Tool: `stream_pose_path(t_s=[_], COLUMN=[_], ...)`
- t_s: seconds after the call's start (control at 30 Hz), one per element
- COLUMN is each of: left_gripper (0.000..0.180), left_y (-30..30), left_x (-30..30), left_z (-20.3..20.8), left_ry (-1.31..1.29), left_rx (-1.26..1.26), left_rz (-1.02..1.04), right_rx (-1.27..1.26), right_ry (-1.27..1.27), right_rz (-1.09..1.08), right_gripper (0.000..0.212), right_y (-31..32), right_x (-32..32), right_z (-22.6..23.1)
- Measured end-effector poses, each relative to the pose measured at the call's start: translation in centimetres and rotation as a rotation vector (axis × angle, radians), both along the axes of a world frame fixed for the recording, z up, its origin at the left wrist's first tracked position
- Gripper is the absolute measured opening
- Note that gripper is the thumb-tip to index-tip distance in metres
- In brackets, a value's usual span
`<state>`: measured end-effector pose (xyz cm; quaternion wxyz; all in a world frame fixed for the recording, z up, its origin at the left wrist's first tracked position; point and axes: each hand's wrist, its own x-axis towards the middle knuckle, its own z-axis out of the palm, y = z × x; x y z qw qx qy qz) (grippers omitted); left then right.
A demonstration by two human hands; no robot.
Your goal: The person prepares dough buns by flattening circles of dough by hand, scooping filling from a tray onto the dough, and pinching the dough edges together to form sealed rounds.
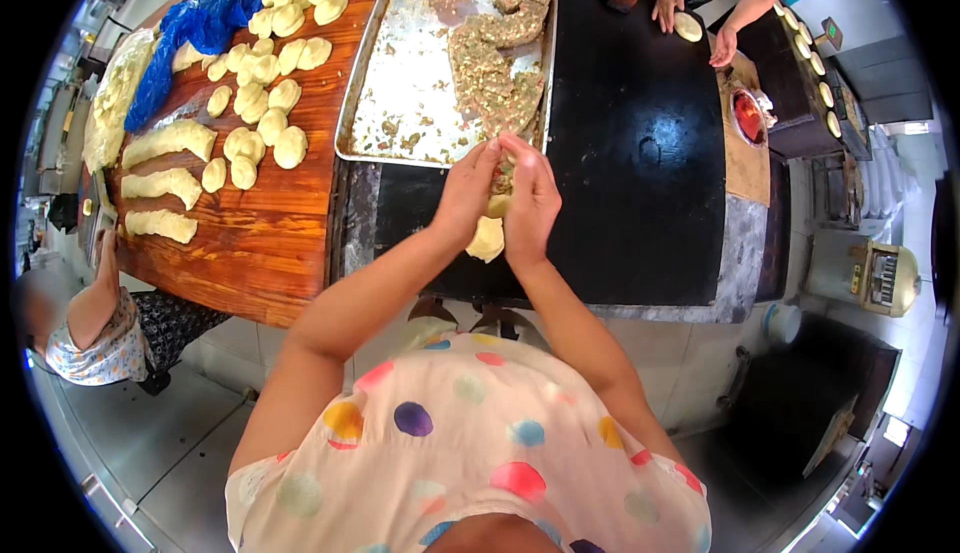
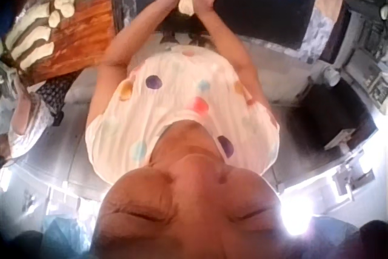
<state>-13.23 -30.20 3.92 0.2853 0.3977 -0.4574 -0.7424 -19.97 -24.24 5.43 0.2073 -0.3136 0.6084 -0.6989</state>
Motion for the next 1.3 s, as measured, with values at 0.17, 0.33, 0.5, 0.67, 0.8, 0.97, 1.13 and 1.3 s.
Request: stream_pose_path(t_s=[0.17,0.33,0.5,0.67,0.8,0.97,1.13,1.3], left_gripper=[0.071,0.070,0.067,0.048,0.042,0.047,0.051,0.051], left_y=[-3.6,-3.3,-0.7,3.0,2.5,2.0,4.1,4.1], left_x=[0.4,-0.1,1.6,1.3,1.4,0.1,1.1,0.2], left_z=[5.2,4.9,2.0,1.3,2.8,5.2,5.2,7.4], left_ry=[-0.027,0.061,0.295,0.212,0.156,0.099,0.249,0.179], left_rx=[0.363,0.513,0.675,0.555,0.337,0.443,0.392,0.371], left_rz=[-0.352,-0.219,-0.311,-0.155,-0.405,-0.486,-0.468,-0.597], right_rx=[0.115,0.152,0.232,0.282,0.359,0.146,0.127,0.167], right_ry=[-0.115,0.444,0.337,0.303,0.622,0.378,0.336,0.589], right_rz=[0.461,0.329,0.270,0.208,0.370,0.082,0.320,0.316], right_gripper=[0.084,0.089,0.079,0.088,0.095,0.089,0.100,0.089], right_y=[3.0,4.5,5.9,6.5,7.5,7.4,8.1,9.7], right_x=[-3.4,-2.4,-1.6,-1.1,-3.8,-2.2,-3.6,-5.2], right_z=[2.1,2.8,1.8,0.9,1.8,-0.6,4.7,4.7])
